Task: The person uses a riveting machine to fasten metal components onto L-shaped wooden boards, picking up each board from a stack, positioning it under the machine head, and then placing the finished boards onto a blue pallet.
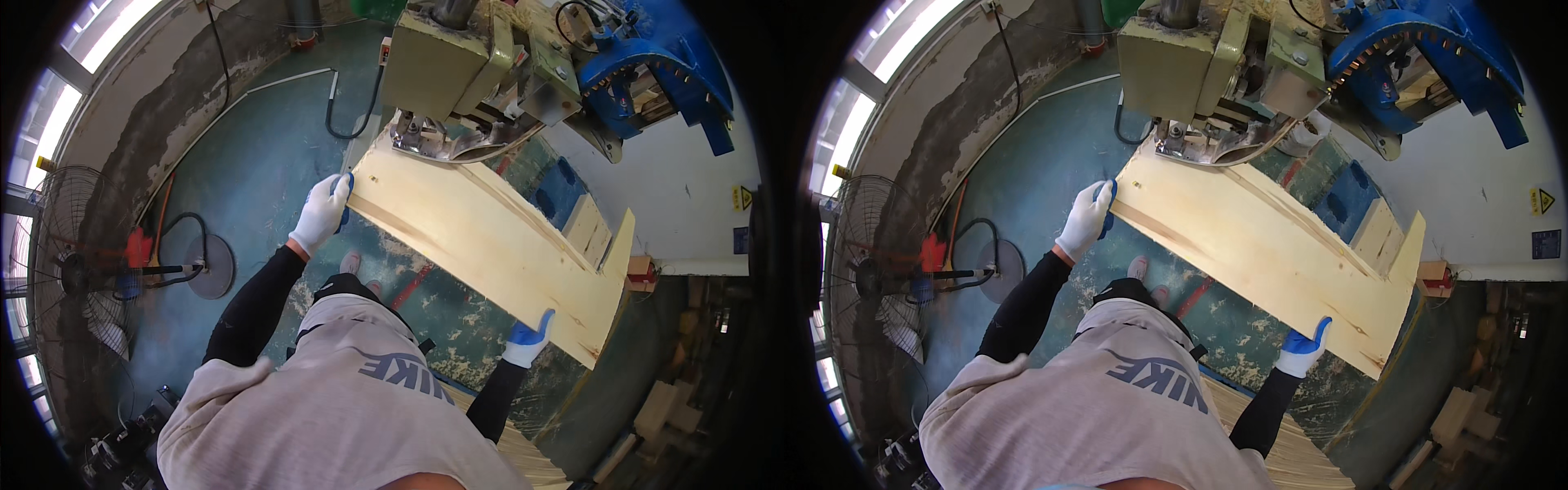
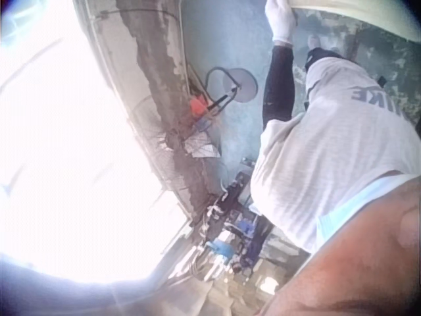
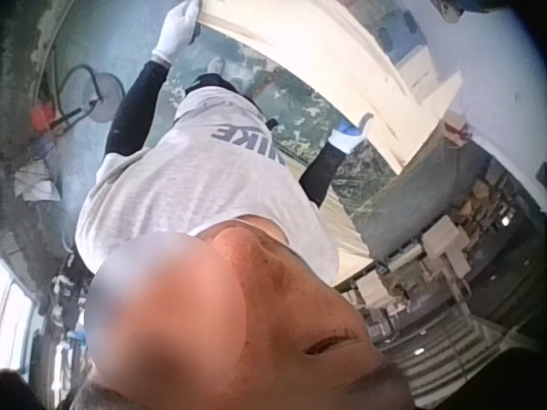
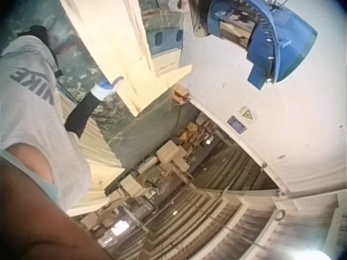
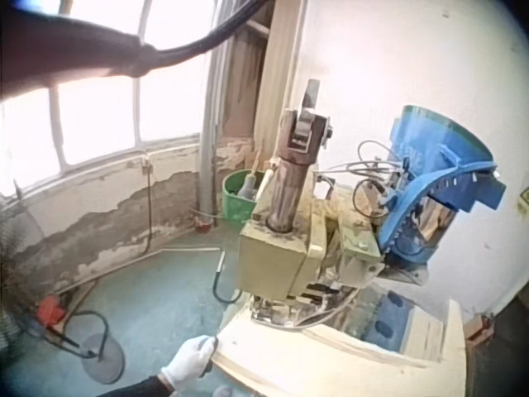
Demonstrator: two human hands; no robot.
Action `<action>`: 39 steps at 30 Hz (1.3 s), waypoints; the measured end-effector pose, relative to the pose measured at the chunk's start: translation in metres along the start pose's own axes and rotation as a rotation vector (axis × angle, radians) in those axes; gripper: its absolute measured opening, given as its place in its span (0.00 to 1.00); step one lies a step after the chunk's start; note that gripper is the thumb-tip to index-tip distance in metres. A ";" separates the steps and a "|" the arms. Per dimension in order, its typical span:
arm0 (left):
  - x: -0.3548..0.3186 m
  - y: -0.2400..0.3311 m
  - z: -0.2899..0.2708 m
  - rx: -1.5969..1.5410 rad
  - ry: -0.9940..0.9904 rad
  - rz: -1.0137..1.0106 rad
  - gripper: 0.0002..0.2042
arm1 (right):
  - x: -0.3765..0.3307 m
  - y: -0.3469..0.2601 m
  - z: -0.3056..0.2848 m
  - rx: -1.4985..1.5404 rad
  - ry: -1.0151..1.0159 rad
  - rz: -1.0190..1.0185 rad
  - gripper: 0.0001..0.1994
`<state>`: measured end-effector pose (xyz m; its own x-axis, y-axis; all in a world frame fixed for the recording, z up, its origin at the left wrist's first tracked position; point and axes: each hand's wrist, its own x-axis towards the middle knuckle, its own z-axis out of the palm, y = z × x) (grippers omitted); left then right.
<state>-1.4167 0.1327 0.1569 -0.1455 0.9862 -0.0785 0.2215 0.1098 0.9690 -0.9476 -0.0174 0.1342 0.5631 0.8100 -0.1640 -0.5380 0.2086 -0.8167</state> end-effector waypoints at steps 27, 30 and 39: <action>0.022 0.002 -0.012 0.071 -0.035 -0.104 0.22 | -0.068 0.017 0.027 0.036 0.118 -0.023 0.23; 0.027 -0.029 -0.013 0.125 0.003 0.022 0.22 | -0.075 0.013 0.031 0.074 0.130 0.034 0.23; 0.023 -0.009 -0.010 0.183 0.078 0.078 0.21 | -0.073 0.019 0.028 0.100 0.178 -0.009 0.24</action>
<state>-1.4317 0.1533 0.1482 -0.1940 0.9808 0.0206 0.4059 0.0611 0.9119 -1.0169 -0.0576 0.1459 0.6656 0.6998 -0.2593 -0.5869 0.2762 -0.7611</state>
